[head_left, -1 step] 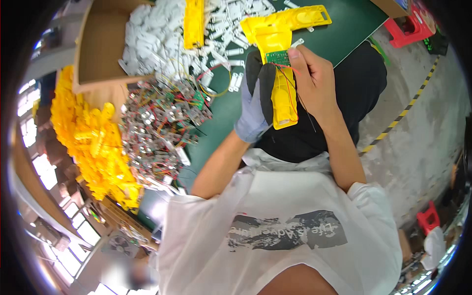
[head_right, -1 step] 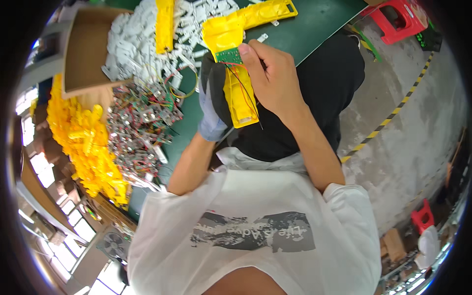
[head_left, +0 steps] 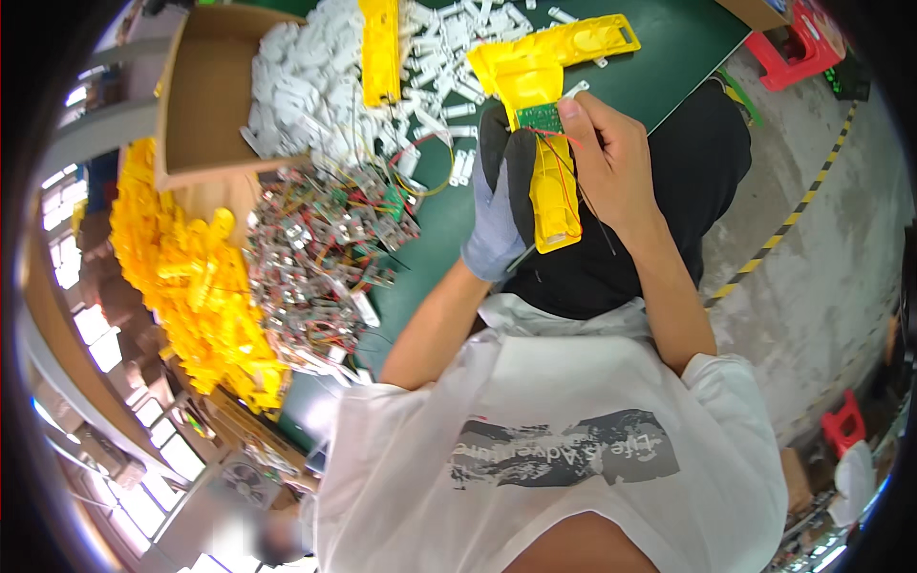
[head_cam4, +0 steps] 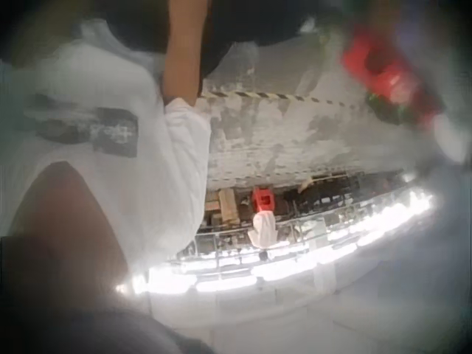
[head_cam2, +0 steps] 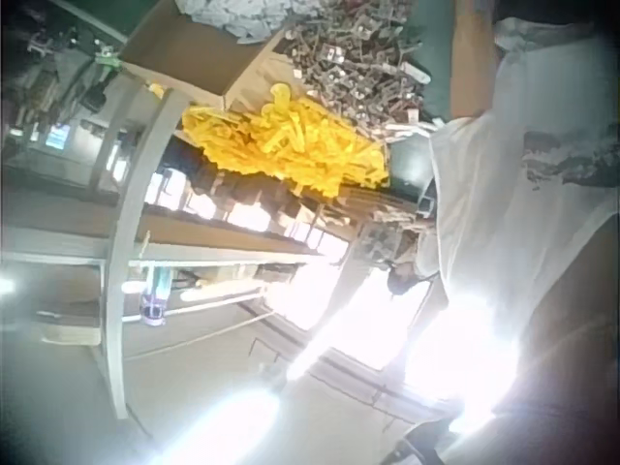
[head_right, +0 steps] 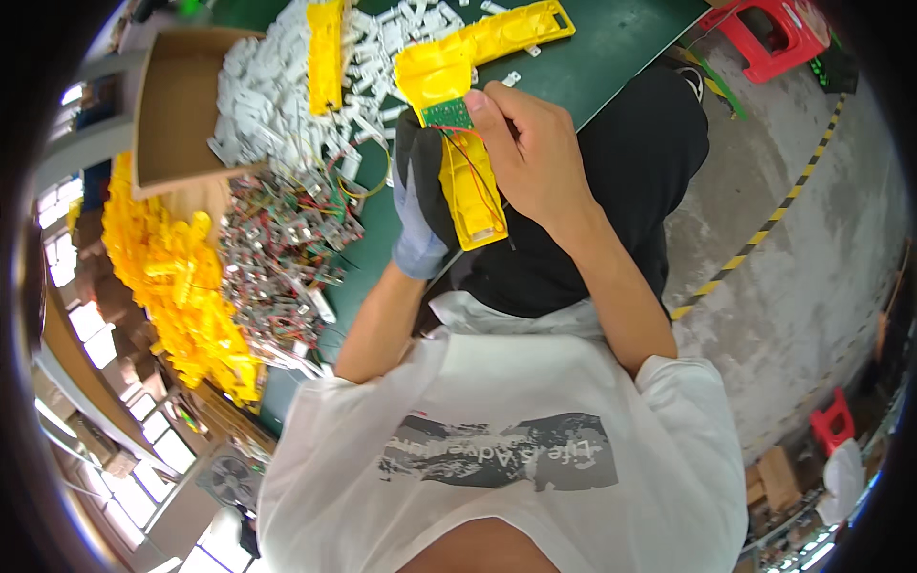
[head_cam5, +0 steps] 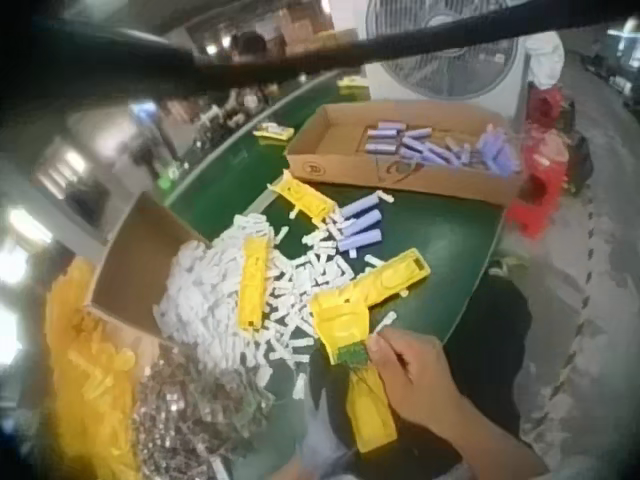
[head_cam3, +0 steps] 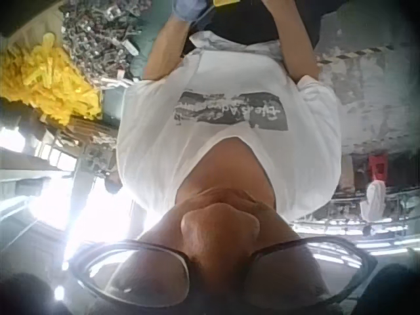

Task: The person is assembling yellow flashlights by placing components like the circuit board, battery, and casing together.

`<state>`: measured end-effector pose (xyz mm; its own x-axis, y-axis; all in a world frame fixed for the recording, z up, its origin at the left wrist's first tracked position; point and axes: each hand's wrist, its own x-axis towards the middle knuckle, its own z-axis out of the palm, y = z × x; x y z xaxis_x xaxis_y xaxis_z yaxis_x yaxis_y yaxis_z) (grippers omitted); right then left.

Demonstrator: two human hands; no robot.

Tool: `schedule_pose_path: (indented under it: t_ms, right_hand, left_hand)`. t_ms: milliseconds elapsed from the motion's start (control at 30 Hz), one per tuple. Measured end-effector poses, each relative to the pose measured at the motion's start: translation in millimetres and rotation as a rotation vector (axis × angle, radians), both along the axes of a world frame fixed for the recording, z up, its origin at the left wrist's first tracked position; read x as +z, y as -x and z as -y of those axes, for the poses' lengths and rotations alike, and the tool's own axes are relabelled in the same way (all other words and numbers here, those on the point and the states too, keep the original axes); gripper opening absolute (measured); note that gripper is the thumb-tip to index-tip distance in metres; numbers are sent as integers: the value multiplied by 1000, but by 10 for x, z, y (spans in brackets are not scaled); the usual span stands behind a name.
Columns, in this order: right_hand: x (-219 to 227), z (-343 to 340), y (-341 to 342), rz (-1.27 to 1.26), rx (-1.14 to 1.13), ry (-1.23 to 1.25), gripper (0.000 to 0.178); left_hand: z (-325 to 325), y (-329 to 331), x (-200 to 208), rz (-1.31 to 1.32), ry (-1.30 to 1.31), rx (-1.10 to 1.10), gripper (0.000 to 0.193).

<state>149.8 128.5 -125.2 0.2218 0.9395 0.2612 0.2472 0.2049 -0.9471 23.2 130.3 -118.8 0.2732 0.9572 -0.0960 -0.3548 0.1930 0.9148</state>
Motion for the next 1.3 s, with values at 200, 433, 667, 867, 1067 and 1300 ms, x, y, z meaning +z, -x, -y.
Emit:
schedule_pose_path:
  t_ms: [200,433,667,867,1067,1300]
  right_hand:
    - [135,217,-192,79,62,-100,16]
    - [99,158,-247,63,47,-380,20]
    - [61,155,-313,47,-94,-362,10]
    - [97,132,-250,-177,-38,-88,25]
    - [169,167,-124,-429,-84,-54,50]
    - [109,203,-142,21,76,-39,54]
  left_hand:
    - [11,-25,-33,-418,-285,-5,29]
    - [-9,111,-155,-541,-411,-68,36]
    - [18,81,156,-416,-139,-254,39]
    - [45,246,234,-428,28,-345,39]
    - [-20,74,203,-261,-69,123,40]
    - [-5,111,215,-355,-165,178,41]
